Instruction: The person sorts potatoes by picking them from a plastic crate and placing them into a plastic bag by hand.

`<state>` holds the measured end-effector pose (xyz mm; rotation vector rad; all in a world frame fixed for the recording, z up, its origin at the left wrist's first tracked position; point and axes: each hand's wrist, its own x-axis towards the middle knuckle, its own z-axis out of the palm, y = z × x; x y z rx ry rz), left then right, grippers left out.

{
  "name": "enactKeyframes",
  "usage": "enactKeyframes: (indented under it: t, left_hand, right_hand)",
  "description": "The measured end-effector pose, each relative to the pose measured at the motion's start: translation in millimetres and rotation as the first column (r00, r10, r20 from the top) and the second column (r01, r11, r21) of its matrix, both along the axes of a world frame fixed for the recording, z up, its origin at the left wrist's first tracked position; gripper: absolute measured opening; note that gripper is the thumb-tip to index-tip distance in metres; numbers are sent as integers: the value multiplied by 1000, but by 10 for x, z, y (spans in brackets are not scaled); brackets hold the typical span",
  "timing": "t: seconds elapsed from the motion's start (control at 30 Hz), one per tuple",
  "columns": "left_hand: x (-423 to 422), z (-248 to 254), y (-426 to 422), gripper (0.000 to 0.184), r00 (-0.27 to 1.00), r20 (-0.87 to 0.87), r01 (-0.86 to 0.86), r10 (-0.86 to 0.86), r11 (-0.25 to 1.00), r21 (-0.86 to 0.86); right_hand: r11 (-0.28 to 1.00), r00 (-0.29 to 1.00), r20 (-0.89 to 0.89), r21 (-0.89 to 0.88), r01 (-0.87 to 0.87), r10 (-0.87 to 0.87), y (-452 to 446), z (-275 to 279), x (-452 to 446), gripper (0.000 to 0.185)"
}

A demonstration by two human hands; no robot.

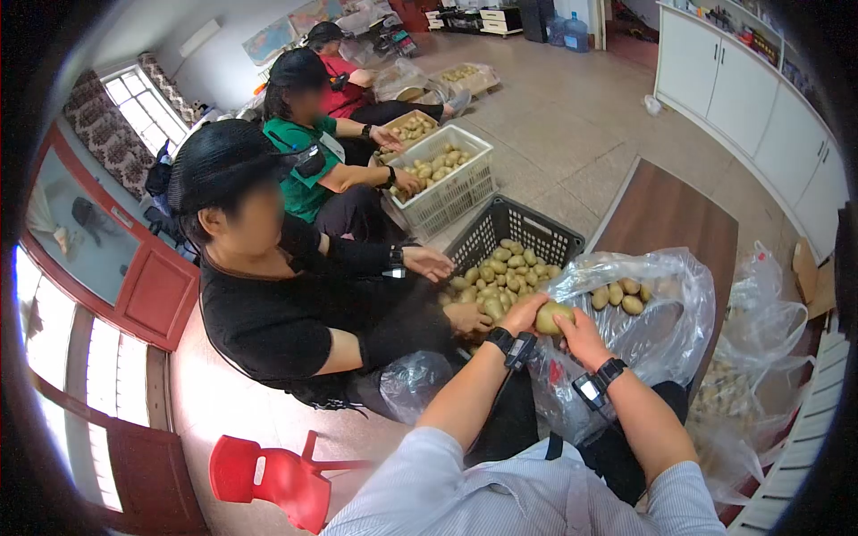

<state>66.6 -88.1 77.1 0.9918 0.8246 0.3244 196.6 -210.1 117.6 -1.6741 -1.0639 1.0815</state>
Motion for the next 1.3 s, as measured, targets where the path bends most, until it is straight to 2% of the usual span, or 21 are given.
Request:
enactKeyframes:
  t: [0.1, 0.17, 0.23, 0.33, 0.37, 0.4, 0.43, 0.47, 0.53, 0.57, 0.6, 0.63, 0.7, 0.73, 0.83, 0.87, 0.93, 1.0, 1.03, 1.2, 1.3]
  left_hand:
    - [20, 68, -27, 35, 999, -26, 34, -33, 999, 28]
    - [39, -9, -21, 36, 997, -49, 57, -57, 998, -1]
    - [90, -235, -24, 37, 994, 108, 35, -27, 997, -69]
    - [0, 9, 1, 34, 990, 54, 137, -131, 982, -128]
    - [-20, -310, 95, 32, 982, 80, 147, -173, 954, 260]
    - [-30, -373, 100, 31, 984, 92, 124, -150, 961, 245]
    - [-38, -439, 106, 30, 986, 104, 101, -128, 968, 231]
    - [-57, -144, 71, 31, 998, 41, 52, -46, 983, -174]
    - [-41, -43, 7, 36, 994, 34, -93, 108, 952, -292]
    - [-75, 25, -5, 37, 990, 75, -91, 119, 948, -306]
    - [-103, 49, 17, 39, 983, 117, -96, 140, 944, -316]
    - [-95, 57, 35, 39, 985, 119, -82, 126, 944, -321]
    - [-103, 28, 75, 39, 940, 98, -259, 328, 868, -424]
    - [-111, 6, 89, 39, 941, 99, -255, 324, 869, -425]
    - [-133, -17, 103, 42, 818, 72, -489, 571, 756, -435]
    - [-116, -5, 95, 42, 819, 72, -488, 570, 757, -435]
    - [-78, 15, 72, 40, 648, -40, -720, 761, 595, -357]
    - [-125, 60, 19, 38, 620, -78, -755, 781, 567, -329]
    - [-142, 14, 44, 38, 621, -123, -765, 774, 565, -308]
    - [-209, -194, 132, 34, 589, -178, -800, 788, 536, -269]
    - [-211, -257, 144, 31, 524, -210, -842, 825, 464, -277]
  right_hand:
    - [999, 1000, 18, 35, -4, 3, 54, -234, 53, 33]
    - [982, 968, 243, 187, 15, -61, 106, -501, 129, 34]
    - [972, 961, 264, 235, 15, -79, 97, -447, 130, 33]
    - [971, 963, 254, 236, 28, -89, 98, -244, 87, 33]
    - [980, 972, 221, 195, 38, -81, 70, -189, 106, 33]
    - [980, 923, 376, 197, 9, -84, 113, -369, 162, 33]
    - [985, 945, 315, 171, 32, -85, 94, -319, 147, 33]
    - [968, 929, 351, 251, 30, -120, 113, -471, 158, 33]
    - [989, 950, 310, 149, 3, -50, 59, -286, 150, 30]
    - [998, 979, 201, 65, 8, -21, -11, -113, 125, 28]
    - [998, 978, 203, 55, 29, -40, -49, -201, 132, 28]
    - [992, 975, 221, 126, -4, -24, -65, -295, 131, 30]
    - [981, 959, 282, 183, -65, 11, -131, -372, 166, 34]
    - [981, 959, 283, 182, -62, 8, -159, -409, 192, 34]
    - [992, 923, 381, 83, -91, 53, -262, -600, 330, 26]
    - [996, 917, 394, 24, -81, 66, -312, -627, 408, 29]
    - [997, 911, 406, -35, -71, 80, -380, -680, 550, 32]
    - [996, 842, 534, -82, -31, 70, -407, -794, 707, 35]
    - [987, 842, 532, -158, -6, 90, -396, -863, 811, 40]
    - [994, 788, 615, -98, 50, 21, -372, -897, 1062, 40]
    - [978, 762, 646, -187, 92, 52, -300, -906, 1174, 38]
